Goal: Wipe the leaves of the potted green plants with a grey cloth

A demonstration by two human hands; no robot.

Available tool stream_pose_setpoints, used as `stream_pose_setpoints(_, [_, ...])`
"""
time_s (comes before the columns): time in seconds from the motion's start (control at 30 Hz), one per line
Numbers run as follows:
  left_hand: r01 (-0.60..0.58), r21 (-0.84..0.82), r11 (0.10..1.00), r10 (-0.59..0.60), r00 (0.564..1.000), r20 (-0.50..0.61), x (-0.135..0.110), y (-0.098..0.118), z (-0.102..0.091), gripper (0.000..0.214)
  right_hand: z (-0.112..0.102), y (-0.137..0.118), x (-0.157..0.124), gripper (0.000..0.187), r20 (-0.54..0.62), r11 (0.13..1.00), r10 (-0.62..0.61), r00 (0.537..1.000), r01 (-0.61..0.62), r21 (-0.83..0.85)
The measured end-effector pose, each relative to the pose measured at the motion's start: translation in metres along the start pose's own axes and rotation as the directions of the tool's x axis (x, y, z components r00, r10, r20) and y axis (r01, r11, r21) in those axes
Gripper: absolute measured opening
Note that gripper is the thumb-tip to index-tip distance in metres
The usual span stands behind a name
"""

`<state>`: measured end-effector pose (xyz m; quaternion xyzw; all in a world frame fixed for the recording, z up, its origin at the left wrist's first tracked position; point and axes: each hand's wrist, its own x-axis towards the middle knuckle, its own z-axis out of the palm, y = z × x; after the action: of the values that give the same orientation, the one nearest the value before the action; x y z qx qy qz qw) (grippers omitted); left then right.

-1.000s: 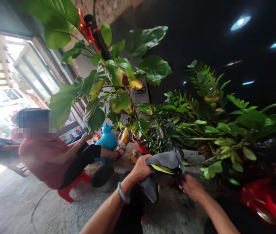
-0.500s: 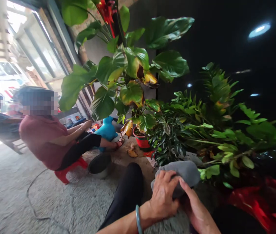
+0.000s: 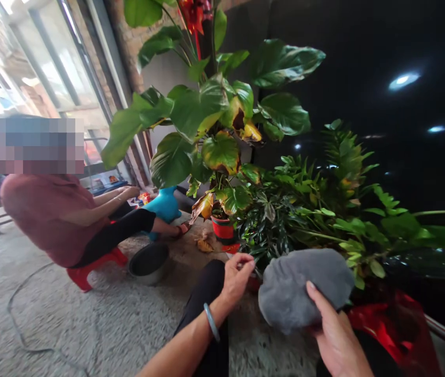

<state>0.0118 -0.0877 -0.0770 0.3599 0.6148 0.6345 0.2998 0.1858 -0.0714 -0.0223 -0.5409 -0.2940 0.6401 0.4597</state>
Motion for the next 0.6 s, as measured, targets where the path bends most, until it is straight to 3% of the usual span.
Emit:
stream_pose_setpoints(0.1, [0.142,-0.069,0.987,-0.151,0.978,-0.145,0.032,-0.005,0.004,0.032,0.006,-0.026,-0.004,0.054,-0.060,0.952,-0.300,0.952,0.303,0.038])
stream_pose_setpoints(0.13, [0.189,-0.117,0.975,-0.205,0.967,-0.152,0.040,-0.008,0.008,0.043,0.008,-0.030,-0.005,0.053,-0.083,0.933,-0.357,0.931,0.359,0.012])
stream_pose_setpoints(0.2, [0.251,-0.229,0.940,-0.284,0.950,-0.125,0.052,-0.013,0.017,0.060,0.011,-0.028,-0.007,0.056,-0.121,0.939,-0.345,0.931,0.342,-0.046])
stream_pose_setpoints(0.3, [0.278,-0.377,0.883,-0.302,0.953,-0.005,0.062,-0.020,0.028,0.071,0.006,-0.007,-0.012,0.063,-0.108,0.990,-0.130,0.986,0.124,-0.061])
stream_pose_setpoints(0.37, [0.319,-0.442,0.839,-0.305,0.947,0.103,0.066,-0.025,0.032,0.079,-0.004,0.010,-0.011,0.067,-0.084,0.994,-0.056,0.995,0.048,-0.096])
stream_pose_setpoints(0.5, [0.452,-0.484,0.750,-0.360,0.891,0.276,0.073,-0.038,0.036,0.099,-0.019,0.016,0.017,0.066,-0.075,0.951,-0.278,0.958,0.264,-0.159])
stream_pose_setpoints(0.6, [0.481,-0.554,0.680,-0.338,0.876,0.345,0.078,-0.048,0.040,0.097,-0.007,0.003,0.046,0.074,-0.121,0.899,-0.434,0.893,0.420,-0.125])
